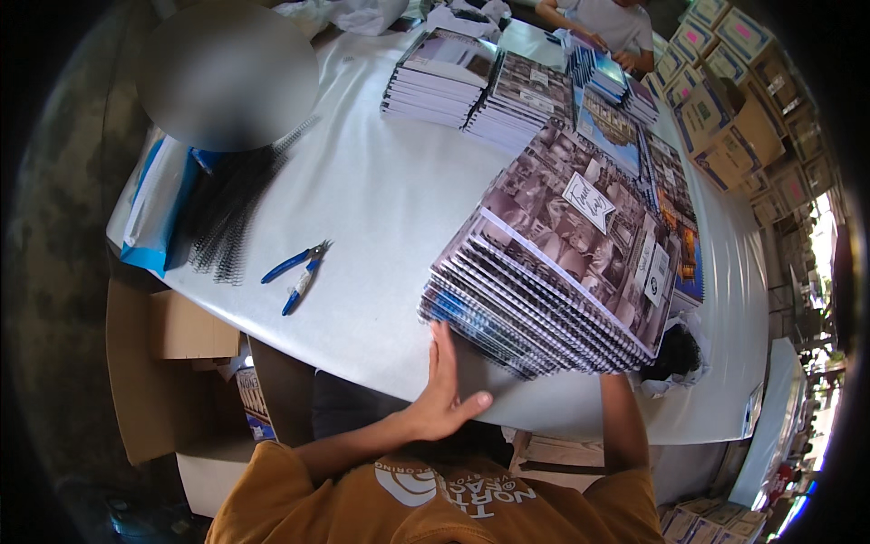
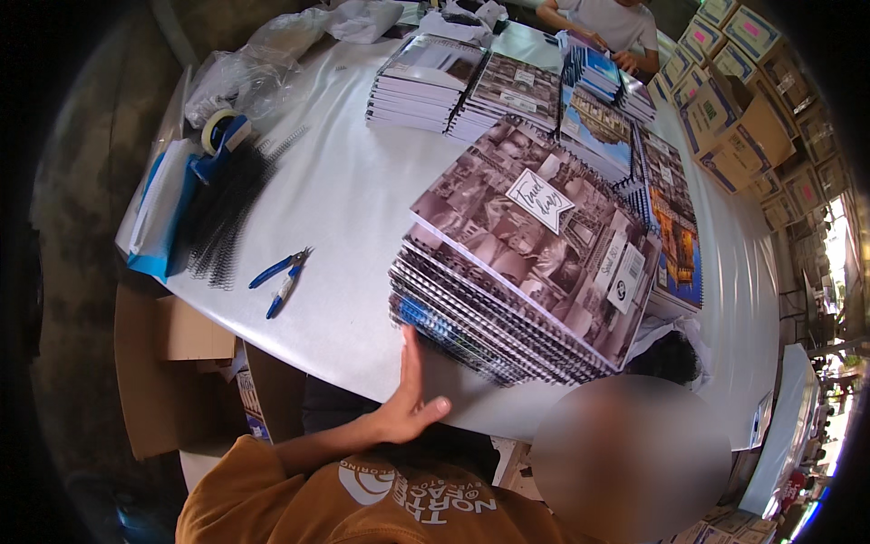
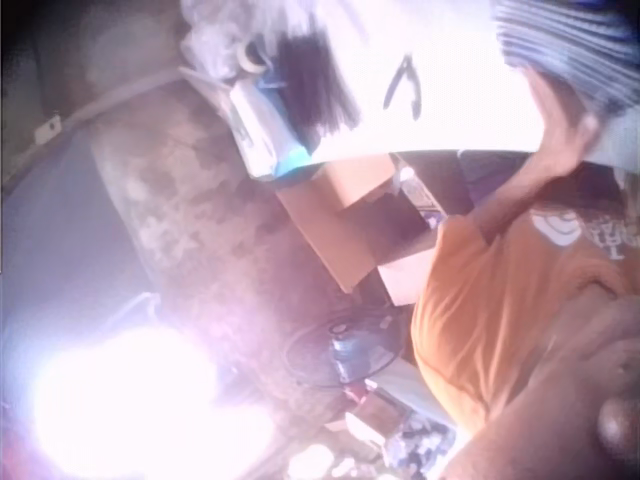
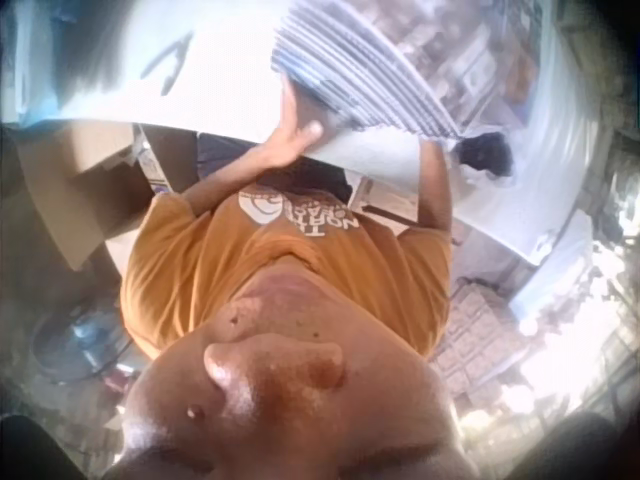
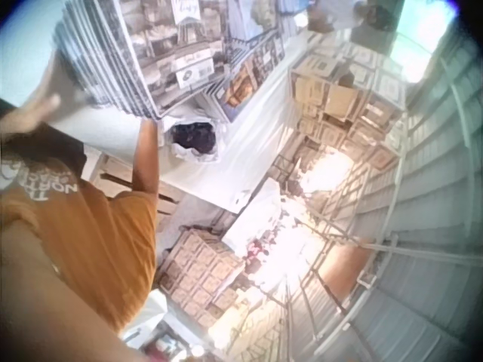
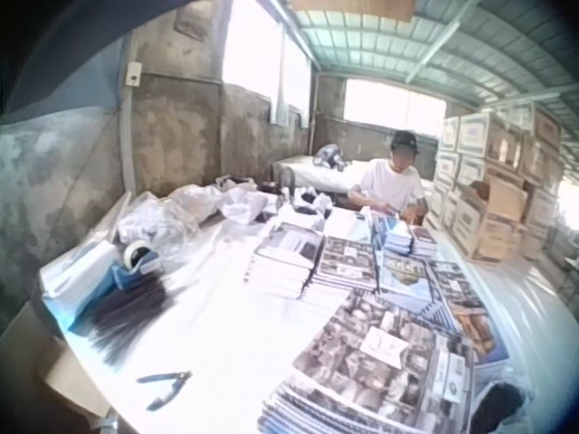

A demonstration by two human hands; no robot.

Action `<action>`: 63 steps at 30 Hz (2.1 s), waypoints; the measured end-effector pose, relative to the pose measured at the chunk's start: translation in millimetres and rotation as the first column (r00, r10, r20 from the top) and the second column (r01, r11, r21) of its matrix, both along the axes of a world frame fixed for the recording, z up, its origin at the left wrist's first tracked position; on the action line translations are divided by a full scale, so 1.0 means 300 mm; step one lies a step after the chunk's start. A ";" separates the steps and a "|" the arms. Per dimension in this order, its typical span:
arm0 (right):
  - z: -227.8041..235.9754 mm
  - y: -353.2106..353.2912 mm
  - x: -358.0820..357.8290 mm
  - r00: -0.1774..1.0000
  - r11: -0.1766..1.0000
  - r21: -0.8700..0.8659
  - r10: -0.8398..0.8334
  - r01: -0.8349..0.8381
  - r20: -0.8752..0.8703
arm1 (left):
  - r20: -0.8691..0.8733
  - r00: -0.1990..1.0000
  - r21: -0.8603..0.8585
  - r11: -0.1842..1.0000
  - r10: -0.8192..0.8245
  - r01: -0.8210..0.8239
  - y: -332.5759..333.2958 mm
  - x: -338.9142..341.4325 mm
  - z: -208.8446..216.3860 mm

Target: The person sorts and organizes spiral-bound notebooks and books on a large white table. They use shears to trim the spiral binding on a stack of notebooks, arrange the trimmed notebooks into smaller stacks, and move various printed books into organized piles across the workspace.

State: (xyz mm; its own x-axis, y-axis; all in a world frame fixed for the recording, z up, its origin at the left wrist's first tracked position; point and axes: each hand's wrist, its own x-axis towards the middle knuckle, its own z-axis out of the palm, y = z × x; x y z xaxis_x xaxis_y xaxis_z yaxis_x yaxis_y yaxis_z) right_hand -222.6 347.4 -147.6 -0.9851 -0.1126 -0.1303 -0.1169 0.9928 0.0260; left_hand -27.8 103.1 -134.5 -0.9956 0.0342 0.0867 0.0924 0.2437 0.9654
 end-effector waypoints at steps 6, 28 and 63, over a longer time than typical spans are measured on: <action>-0.078 -0.249 0.160 0.997 0.917 -0.397 0.050 -0.021 0.063 | 0.065 0.967 0.403 0.880 0.244 -0.250 -0.183 -0.338 0.045; -0.029 -0.572 0.136 0.987 -0.638 -0.756 0.152 0.142 0.058 | 0.188 0.944 0.507 0.797 0.269 -0.328 -0.407 -0.406 0.139; 0.298 -0.486 -0.058 0.790 -0.716 -0.423 0.613 0.556 0.000 | 0.131 0.939 -0.609 0.774 0.317 -0.176 -0.443 -0.617 0.592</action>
